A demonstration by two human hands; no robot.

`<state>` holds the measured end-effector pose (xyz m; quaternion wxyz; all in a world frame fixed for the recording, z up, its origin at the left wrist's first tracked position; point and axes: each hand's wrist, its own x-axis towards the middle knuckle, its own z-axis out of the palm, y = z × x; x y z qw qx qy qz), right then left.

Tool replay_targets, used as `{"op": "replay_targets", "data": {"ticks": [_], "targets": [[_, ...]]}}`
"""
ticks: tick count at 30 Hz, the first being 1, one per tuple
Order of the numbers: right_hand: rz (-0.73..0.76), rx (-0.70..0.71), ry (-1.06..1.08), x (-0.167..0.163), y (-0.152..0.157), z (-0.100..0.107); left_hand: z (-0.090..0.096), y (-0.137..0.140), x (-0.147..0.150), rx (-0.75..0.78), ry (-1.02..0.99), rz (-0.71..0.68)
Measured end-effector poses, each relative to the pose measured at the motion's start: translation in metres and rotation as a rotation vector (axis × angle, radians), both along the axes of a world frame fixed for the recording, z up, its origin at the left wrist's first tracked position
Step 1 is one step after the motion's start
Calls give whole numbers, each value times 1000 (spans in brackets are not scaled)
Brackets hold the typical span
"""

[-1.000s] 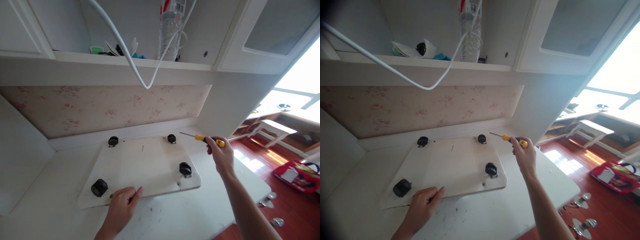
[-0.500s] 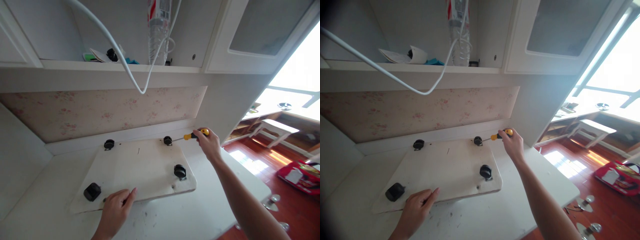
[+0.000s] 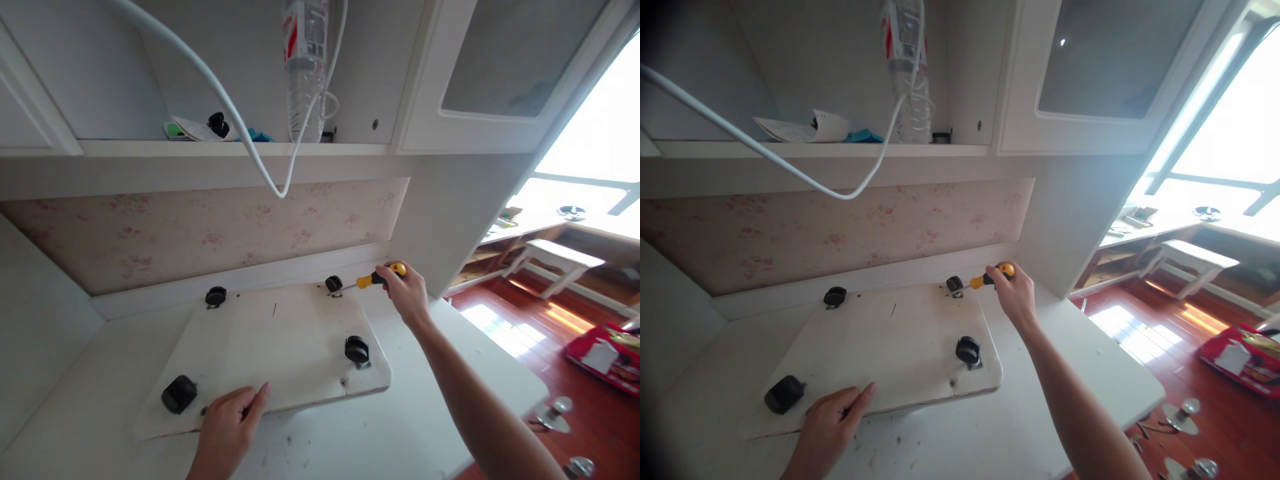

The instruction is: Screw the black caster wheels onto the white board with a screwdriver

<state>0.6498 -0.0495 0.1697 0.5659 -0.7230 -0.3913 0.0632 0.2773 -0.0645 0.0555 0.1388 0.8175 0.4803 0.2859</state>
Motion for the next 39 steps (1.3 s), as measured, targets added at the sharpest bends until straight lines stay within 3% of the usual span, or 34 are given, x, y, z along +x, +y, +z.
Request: {"op": "replay_targets", "data": {"ticks": [8,16,25,39], "targets": [[-131,-19,-105,25,4,8,2,0,2,15,-7,-7],[-88,-113,-158,26,35,11,2,-1,1,46,-31,-30],[-55,-223,-192,26,48,11,3,0,0,88,-18,-36],[-3,-388,-339,19,69,33,1,1,1,159,-28,-55]]}}
